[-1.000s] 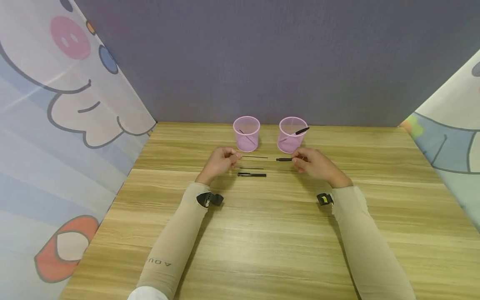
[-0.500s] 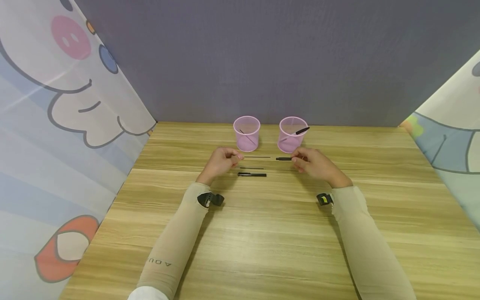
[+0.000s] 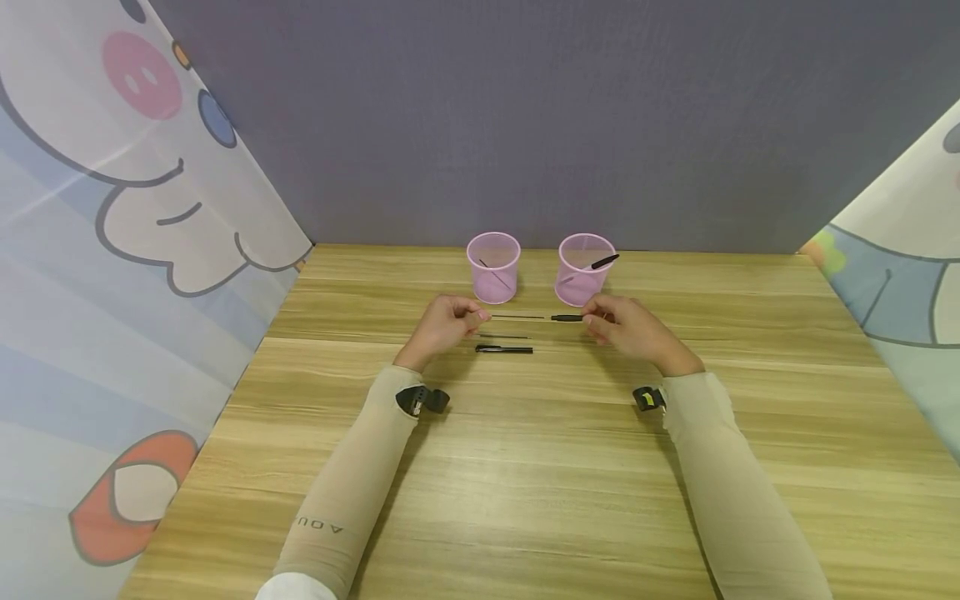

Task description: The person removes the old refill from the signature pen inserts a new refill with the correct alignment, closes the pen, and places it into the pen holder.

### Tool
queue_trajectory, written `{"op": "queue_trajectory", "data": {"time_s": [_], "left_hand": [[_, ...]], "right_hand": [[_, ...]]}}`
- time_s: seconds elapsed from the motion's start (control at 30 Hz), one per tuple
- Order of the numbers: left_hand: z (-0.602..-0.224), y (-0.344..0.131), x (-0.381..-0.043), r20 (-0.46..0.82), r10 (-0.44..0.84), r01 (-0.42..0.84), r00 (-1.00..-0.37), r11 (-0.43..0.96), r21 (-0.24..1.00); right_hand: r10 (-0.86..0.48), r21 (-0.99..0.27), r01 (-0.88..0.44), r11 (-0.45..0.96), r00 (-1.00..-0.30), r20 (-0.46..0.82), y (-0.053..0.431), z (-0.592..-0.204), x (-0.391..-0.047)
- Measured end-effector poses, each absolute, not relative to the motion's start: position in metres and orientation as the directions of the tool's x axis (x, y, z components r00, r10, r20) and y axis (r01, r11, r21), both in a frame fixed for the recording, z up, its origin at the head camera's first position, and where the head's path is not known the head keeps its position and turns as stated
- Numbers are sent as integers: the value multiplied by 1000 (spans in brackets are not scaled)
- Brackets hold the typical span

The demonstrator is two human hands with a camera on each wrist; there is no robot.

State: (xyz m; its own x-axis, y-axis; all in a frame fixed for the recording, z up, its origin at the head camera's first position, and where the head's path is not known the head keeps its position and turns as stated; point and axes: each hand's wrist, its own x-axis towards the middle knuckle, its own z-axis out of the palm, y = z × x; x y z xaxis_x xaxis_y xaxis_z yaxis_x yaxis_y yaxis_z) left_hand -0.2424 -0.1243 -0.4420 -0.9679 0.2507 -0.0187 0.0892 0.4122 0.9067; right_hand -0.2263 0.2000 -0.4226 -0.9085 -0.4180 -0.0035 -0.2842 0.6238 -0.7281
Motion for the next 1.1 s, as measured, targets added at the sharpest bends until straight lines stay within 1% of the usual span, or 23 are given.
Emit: {"op": "queue_trajectory", "data": {"time_s": [1.1], "left_hand": [[-444,-119,-242,-14,256,97,-967,418,903]], "right_hand": [[-448,-715,-337,612,-893,37,199,-429,-230]]}}
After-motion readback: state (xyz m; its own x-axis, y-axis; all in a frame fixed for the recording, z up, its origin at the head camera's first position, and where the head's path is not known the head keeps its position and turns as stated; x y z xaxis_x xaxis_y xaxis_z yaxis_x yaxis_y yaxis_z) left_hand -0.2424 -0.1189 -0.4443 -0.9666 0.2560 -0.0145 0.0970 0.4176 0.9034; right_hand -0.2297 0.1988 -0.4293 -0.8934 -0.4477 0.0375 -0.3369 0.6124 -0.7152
